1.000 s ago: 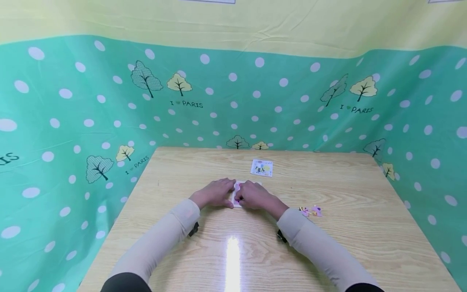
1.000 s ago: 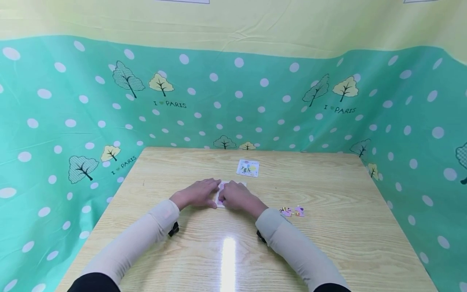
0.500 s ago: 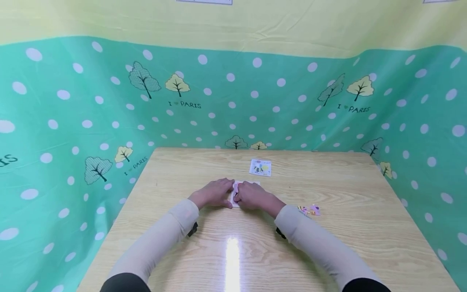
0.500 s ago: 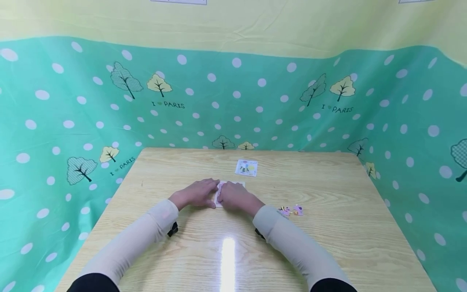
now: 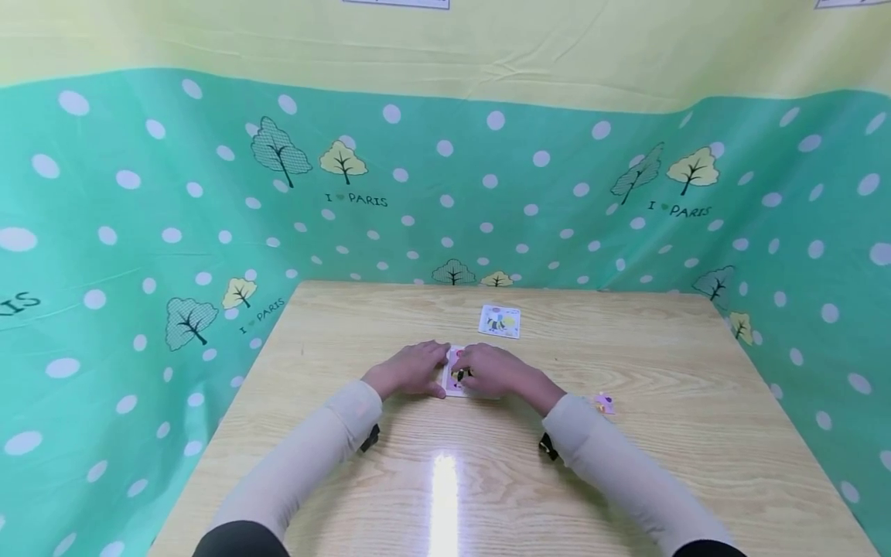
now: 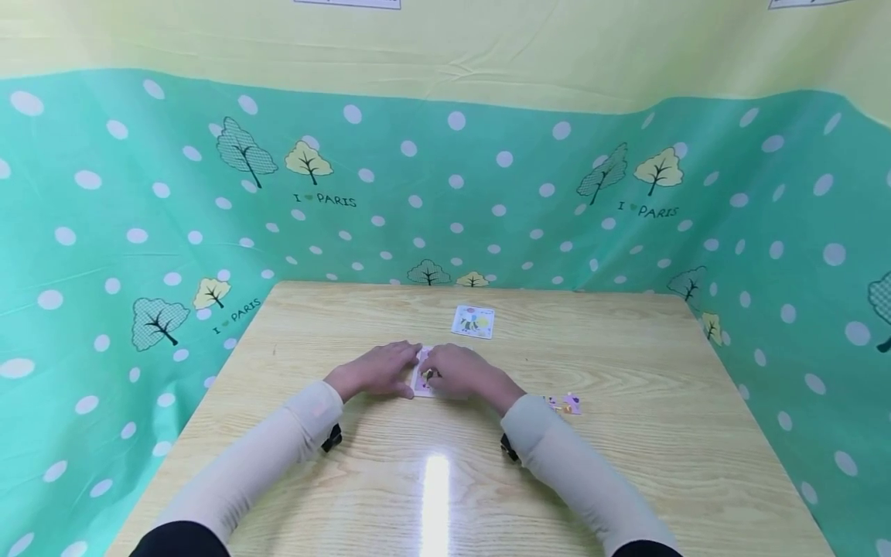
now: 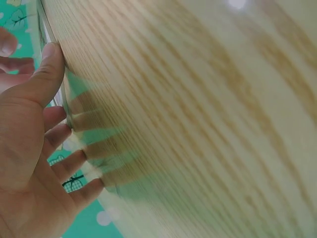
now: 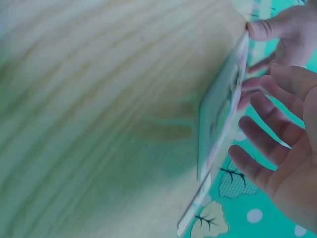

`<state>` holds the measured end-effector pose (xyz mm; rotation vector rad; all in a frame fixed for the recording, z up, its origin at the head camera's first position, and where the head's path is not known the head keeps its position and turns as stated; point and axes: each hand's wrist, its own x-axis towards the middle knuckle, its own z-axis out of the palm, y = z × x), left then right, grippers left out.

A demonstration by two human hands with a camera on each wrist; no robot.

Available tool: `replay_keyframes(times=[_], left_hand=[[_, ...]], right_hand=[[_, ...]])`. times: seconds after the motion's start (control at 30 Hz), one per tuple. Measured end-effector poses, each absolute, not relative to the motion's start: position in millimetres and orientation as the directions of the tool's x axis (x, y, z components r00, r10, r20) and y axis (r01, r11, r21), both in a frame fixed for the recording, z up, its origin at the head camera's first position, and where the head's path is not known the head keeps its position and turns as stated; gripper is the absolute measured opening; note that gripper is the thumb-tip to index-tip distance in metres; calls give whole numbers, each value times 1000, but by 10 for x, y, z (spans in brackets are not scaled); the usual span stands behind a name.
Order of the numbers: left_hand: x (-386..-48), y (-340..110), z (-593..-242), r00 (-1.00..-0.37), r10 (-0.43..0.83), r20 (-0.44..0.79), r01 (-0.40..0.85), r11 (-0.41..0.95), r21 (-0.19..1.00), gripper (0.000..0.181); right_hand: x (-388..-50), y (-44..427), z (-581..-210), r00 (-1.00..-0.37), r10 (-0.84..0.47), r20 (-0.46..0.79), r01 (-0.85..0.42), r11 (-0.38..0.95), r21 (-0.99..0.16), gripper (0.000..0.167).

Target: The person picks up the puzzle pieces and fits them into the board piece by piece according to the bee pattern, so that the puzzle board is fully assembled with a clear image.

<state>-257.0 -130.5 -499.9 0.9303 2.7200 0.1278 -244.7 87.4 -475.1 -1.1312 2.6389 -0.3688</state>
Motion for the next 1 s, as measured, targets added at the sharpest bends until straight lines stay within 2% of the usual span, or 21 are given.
replay_keyframes(times=[0.2, 0.5, 0.7, 1.0], left_hand=[[-2570, -1312, -5005, -765, 601, -232, 577, 799, 169, 85], [-2548, -1309, -4981, -772, 588, -242, 563, 809, 169, 102], [-2541, -1316, -4993, -773, 586, -242, 561, 810, 170, 103], [-2543, -1323, -5001, -775, 583, -243, 555, 813, 178, 103]], right_hand=[[-2452, 1048, -4693, -708, -696, -114, -620, 692, -371, 32], [-2389, 1350, -4615, -750, -656, -83, -571, 706, -418, 32], [-2303, 1559, -4550, -781, -619, -79, -521, 717, -463, 32], [-2216, 1863, -4539, -809, -582, -81, -492, 746, -450, 30]])
